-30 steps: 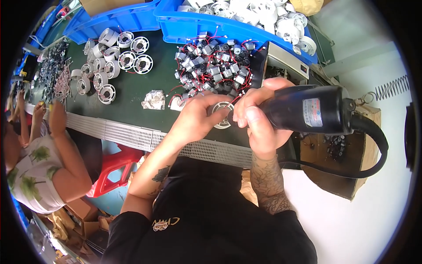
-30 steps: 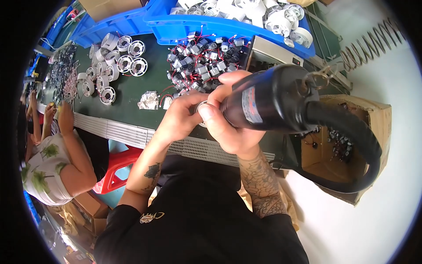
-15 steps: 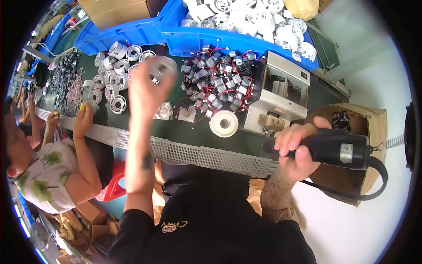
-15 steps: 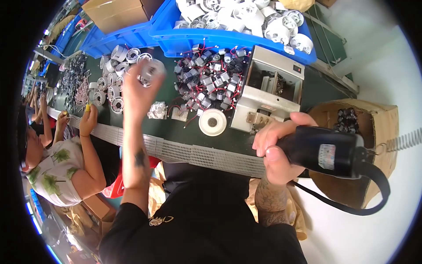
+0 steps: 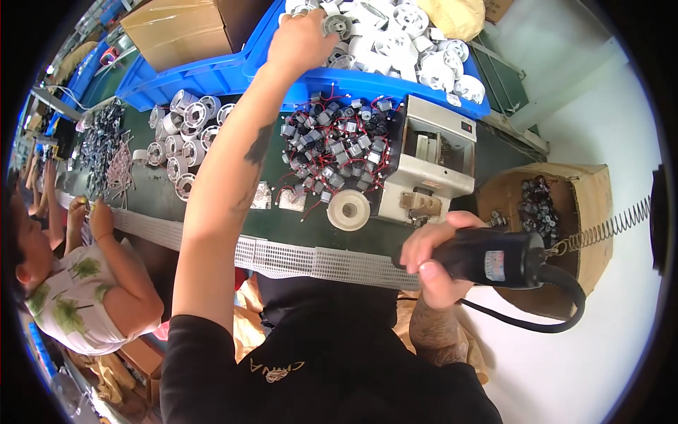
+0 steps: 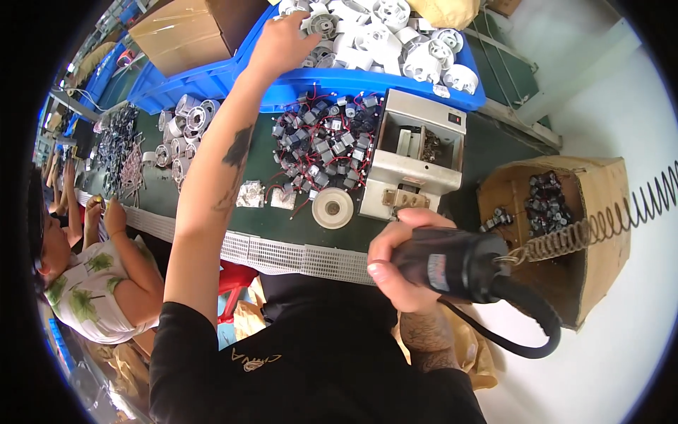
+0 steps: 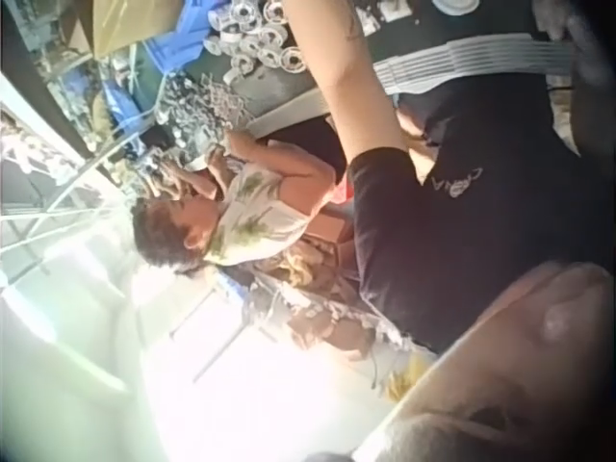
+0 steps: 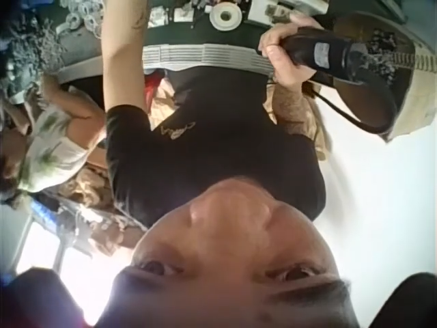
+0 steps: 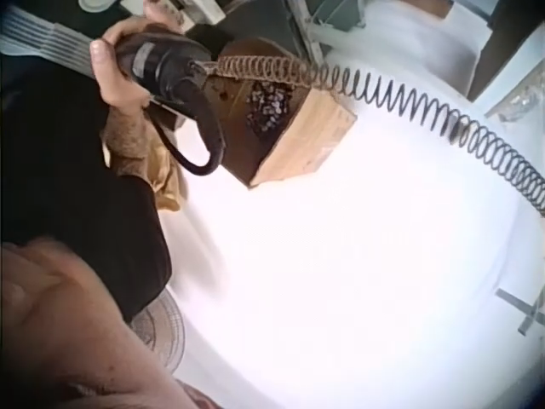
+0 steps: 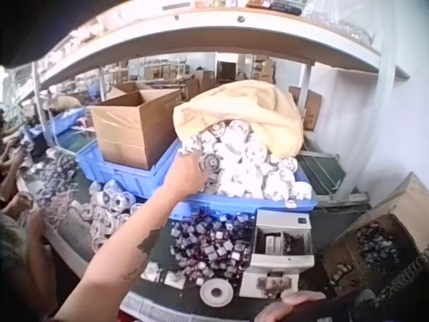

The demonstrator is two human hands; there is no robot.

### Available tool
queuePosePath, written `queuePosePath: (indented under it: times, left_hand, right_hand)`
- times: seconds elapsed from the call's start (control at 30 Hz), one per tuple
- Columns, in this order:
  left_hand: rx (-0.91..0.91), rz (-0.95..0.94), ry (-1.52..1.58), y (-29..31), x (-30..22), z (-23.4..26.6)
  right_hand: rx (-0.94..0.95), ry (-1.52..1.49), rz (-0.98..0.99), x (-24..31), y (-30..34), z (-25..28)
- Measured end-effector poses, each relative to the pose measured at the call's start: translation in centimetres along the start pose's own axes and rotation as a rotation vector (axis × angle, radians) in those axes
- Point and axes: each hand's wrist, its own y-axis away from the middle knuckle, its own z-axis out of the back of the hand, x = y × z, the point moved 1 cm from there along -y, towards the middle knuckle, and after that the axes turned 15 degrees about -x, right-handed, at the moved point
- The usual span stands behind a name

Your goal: The person assembles electronic modules by inserting them into white plastic housings and securing them with an electric screwdriver.

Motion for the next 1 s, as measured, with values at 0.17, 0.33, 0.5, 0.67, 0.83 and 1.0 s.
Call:
queuePosePath:
  times: [0.17, 0.33, 0.5, 0.67, 0.83, 1.0]
  left_hand:
    - [-0.004, 0.208, -0.065, -2.2, -1.0, -2.3]
    - [-0.066, 0.441, 0.294, -0.4, -2.0, 4.2]
    - [-0.058, 0.14, 0.432, 6.8, -7.1, 12.1]
    - [0.199, -0.18, 0.455, 18.0, -10.5, 14.7]
    - [0.184, -0.204, 0.339, 21.1, -12.5, 14.2]
    - [0.27, -0.108, 0.441, 21.1, -12.6, 14.0]
  right_hand:
    - [0.052, 0.0, -0.008, -0.2, 0.5, 0.0]
    - [-0.004, 0.019, -0.012, -0.3, 0.4, 0.2]
    - [-0.061, 0.07, 0.074, 0.1, -0.3, 1.1]
    - [-0.033, 0.123, 0.098, -0.2, -0.6, 0.9]
    - [-0.057, -0.013, 0.017, -0.2, -0.5, 0.5]
    - [-0.034, 0.003, 0.041, -0.3, -0.3, 1.0]
